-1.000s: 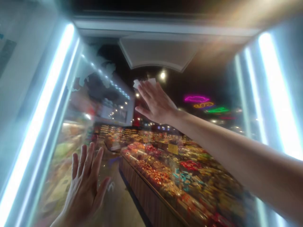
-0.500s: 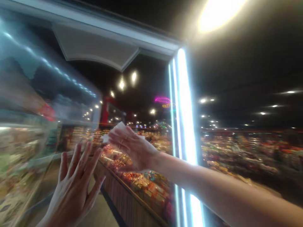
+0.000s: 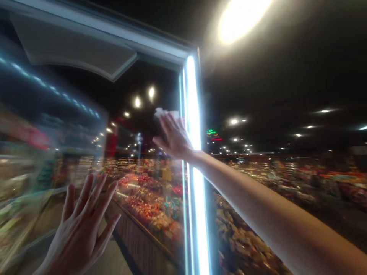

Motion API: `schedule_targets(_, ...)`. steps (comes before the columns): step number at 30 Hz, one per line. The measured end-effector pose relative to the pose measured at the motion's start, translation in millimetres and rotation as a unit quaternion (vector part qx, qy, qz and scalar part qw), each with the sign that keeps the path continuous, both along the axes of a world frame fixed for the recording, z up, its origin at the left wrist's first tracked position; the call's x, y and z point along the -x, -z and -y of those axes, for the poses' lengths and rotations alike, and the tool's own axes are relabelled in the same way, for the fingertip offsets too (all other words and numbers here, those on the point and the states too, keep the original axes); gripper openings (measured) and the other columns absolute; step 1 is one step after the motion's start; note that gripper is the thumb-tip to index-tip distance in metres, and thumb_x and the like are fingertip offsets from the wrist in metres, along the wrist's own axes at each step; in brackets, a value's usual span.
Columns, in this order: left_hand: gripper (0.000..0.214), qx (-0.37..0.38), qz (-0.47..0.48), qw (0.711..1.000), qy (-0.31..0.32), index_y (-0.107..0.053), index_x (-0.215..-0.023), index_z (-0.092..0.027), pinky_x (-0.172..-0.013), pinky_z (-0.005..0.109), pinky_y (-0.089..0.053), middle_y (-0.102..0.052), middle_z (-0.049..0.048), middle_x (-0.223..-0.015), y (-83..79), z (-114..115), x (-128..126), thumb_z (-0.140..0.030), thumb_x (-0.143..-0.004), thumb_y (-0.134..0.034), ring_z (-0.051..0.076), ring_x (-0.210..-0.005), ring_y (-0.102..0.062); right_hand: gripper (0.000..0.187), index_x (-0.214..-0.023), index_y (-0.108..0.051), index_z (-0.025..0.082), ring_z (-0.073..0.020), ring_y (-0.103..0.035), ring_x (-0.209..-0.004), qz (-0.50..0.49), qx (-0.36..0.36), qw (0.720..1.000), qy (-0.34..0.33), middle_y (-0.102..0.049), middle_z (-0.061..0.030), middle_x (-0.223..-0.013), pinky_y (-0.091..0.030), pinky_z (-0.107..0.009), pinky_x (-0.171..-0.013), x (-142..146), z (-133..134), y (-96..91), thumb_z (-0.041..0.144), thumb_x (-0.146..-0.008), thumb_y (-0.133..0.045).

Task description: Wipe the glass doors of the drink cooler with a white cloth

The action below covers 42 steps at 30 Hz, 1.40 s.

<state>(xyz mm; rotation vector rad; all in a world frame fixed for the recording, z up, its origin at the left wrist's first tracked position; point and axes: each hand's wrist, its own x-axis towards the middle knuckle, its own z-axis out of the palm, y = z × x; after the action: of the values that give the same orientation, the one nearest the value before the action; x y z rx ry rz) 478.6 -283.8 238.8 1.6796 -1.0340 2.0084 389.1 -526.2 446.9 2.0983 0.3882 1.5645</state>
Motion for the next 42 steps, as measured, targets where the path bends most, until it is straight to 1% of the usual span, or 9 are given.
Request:
schedule_targets(3,0.073,0.005,0.009,1.0,-0.018,-0.026,-0.163,-0.021,-0.133,0.056,-0.005,-0.025,0.0076,-0.172,-3.1,-3.5,-1.6,-0.032,-0.097,-0.056,0.031,-0.162,-0.013,0.092,-0.167,0.01,0.02,-0.0365,0.001,-0.161,0.045,-0.055,0.997,-0.021,-0.001,-0.0106,-0.175,-0.008,-0.069,-0.129,-7.3,-11.4,-7.8,0.071,-0.101,-0.029)
schedule_targets(8,0.074,0.01,0.015,0.999,-0.037,-0.024,-0.164,-0.022,-0.133,0.055,-0.006,-0.025,0.0081,-0.172,-12.6,-22.3,-4.9,-0.032,-0.097,-0.055,0.031,-0.162,-0.011,0.096,-0.167,0.008,0.024,-0.0256,-0.005,-0.163,-0.09,0.195,0.976,-0.032,-0.006,-0.0051,-0.176,-0.004,-0.052,-0.134,-21.0,-40.6,-8.0,0.076,-0.097,-0.033)
schedule_targets(13,0.073,0.029,0.02,0.998,-0.055,-0.023,-0.164,-0.023,-0.133,0.056,-0.006,-0.025,0.0083,-0.172,-18.2,-45.7,-9.2,-0.034,-0.098,-0.053,0.031,-0.162,-0.013,0.097,-0.167,0.0,0.014,-0.0379,-0.001,-0.161,0.057,-0.081,0.995,-0.018,-0.003,-0.0132,-0.175,-0.005,-0.066,-0.13,-25.0,-47.7,-58.3,0.078,-0.098,-0.02)
schedule_targets(19,0.073,0.033,0.028,0.998,-0.055,-0.023,-0.164,-0.023,-0.133,0.058,-0.007,-0.025,0.0086,-0.172,-24.4,-68.5,-21.2,-0.036,-0.098,-0.052,0.032,-0.161,-0.013,0.097,-0.167,0.008,0.023,-0.026,-0.004,-0.163,-0.075,0.192,0.978,-0.022,-0.007,-0.0064,-0.176,-0.002,-0.054,-0.134,-45.1,-94.9,-49.5,0.079,-0.097,-0.028)
schedule_targets(23,0.073,0.038,0.025,0.998,-0.053,-0.023,-0.164,-0.023,-0.133,0.057,-0.005,-0.022,0.0087,-0.173,-29.2,-90.0,-30.1,-0.035,-0.098,-0.053,0.032,-0.162,-0.01,0.096,-0.167,-0.001,0.012,-0.0342,-0.001,-0.162,0.02,-0.021,1.0,-0.001,-0.004,-0.0145,-0.175,-0.003,-0.061,-0.131,-54.2,-122.4,-68.5,0.077,-0.099,-0.019)
schedule_targets(29,0.074,0.045,0.02,0.997,-0.051,-0.021,-0.164,-0.026,-0.133,0.058,-0.005,-0.022,0.0072,-0.173,-36.7,-132.7,-48.2,-0.034,-0.098,-0.054,0.032,-0.161,-0.012,0.097,-0.167,0.005,0.019,-0.0223,-0.003,-0.163,-0.08,0.264,0.961,-0.03,-0.011,-0.0089,-0.176,-0.001,-0.048,-0.134,-83.2,-171.4,-39.2,0.074,-0.099,-0.037)
schedule_targets(34,0.076,0.057,0.011,0.998,-0.038,-0.017,-0.165,-0.028,-0.132,0.061,-0.007,-0.021,0.0071,-0.173,-36.1,-169.0,-66.9,-0.035,-0.099,-0.053,0.033,-0.161,-0.014,0.087,-0.167,-0.002,0.014,-0.034,-0.004,-0.162,0.059,-0.04,0.997,-0.026,-0.008,-0.0157,-0.175,-0.005,-0.062,-0.131,-85.3,-181.8,-50.9,0.071,-0.102,-0.016)
schedule_targets(39,0.073,0.061,-0.008,0.998,-0.011,-0.017,-0.165,-0.033,-0.132,0.061,-0.007,-0.019,0.0024,-0.174,-23.9,-193.7,-79.5,-0.035,-0.1,-0.051,0.033,-0.161,-0.015,0.095,-0.166,0.011,0.019,-0.0208,-0.007,-0.163,-0.09,0.255,0.962,-0.045,-0.017,-0.0072,-0.175,-0.002,-0.046,-0.135,-95.1,-210.2,24.0,0.073,-0.101,-0.032)
schedule_targets(42,0.073,0.066,-0.022,0.998,0.006,-0.016,-0.165,-0.036,-0.132,0.062,-0.006,-0.016,-0.0006,-0.175,-15.8,-202.5,-80.7,-0.035,-0.1,-0.049,0.034,-0.161,-0.013,0.088,-0.165,0.015,0.023,-0.0225,-0.01,-0.162,-0.075,0.195,0.977,-0.044,-0.015,-0.006,-0.175,-0.005,-0.052,-0.135,-91.0,-205.2,27.7,0.069,-0.103,-0.027)
